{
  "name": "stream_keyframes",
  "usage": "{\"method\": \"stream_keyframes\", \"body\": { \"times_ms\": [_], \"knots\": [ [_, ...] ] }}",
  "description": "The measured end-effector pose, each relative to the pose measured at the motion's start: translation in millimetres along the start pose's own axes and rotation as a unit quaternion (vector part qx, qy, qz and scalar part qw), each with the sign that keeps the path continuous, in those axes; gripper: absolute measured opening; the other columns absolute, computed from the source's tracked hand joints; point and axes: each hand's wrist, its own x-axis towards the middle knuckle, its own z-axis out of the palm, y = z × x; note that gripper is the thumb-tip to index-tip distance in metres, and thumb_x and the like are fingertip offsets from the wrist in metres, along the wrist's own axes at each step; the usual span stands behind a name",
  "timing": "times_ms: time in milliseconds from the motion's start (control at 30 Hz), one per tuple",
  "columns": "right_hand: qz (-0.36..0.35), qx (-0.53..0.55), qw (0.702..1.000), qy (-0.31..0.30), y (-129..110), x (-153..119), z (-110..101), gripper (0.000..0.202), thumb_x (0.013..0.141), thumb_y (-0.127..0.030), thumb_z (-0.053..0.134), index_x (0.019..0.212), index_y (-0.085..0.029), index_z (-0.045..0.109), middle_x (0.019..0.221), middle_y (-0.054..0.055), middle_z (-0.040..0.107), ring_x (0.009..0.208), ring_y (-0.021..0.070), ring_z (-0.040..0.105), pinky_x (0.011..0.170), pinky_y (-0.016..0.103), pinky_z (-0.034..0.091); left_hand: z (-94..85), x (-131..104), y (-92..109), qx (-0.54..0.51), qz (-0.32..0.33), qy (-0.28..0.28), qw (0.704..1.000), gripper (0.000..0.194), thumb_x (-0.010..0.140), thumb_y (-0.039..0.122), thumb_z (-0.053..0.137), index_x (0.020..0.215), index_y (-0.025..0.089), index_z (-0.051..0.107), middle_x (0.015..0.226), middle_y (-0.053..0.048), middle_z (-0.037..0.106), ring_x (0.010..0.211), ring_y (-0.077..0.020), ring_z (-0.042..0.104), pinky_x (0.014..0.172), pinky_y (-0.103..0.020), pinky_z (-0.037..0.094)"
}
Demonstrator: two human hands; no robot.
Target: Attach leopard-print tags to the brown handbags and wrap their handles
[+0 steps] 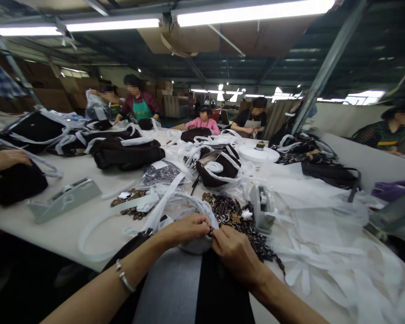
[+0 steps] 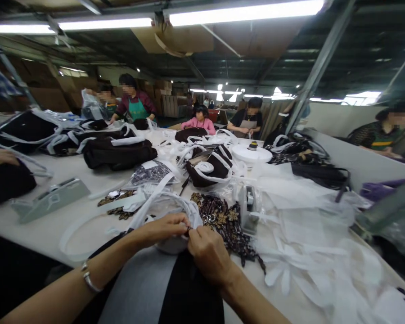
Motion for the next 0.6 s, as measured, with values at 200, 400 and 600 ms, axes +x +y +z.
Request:
{"method": "stream_keyframes", "body": {
  "times_ms": [200,400,600],
  "knots": [
    [-0.019,0.024,0.999,0.037,-2,-6,3,0.022,0.090,-0.009,0.050,0.072,-0.018,0.059,0.068,0.002,0.054,0.063,0.0171,0.051,0.060,0.031,0.033,1.5,0,-10,-0.052,-0.031,-0.043,0.997,0.014,0.075,0.031,0.059,0.076,0.017,0.056,0.066,0.005,0.044,0.060,-0.0110,0.033,0.055,-0.025,0.025],
    [0.045,0.117,0.992,0.012,-6,-9,1,0.020,0.092,-0.011,0.052,0.076,-0.018,0.062,0.070,0.002,0.058,0.066,0.0162,0.055,0.064,0.029,0.039,-2.3,-5,-7,-0.092,-0.046,-0.074,0.992,0.018,0.072,0.032,0.064,0.078,0.015,0.062,0.067,0.005,0.049,0.061,-0.0102,0.037,0.056,-0.023,0.026],
    [0.130,0.274,0.953,-0.001,-7,-12,-6,0.009,0.088,-0.011,0.062,0.083,-0.019,0.061,0.078,0.000,0.065,0.073,0.0141,0.061,0.071,0.024,0.044,1.6,-15,-5,-0.185,-0.065,-0.070,0.978,0.020,0.071,0.028,0.069,0.083,0.014,0.062,0.069,0.004,0.052,0.059,-0.0079,0.039,0.055,-0.021,0.026]
  ]
}}
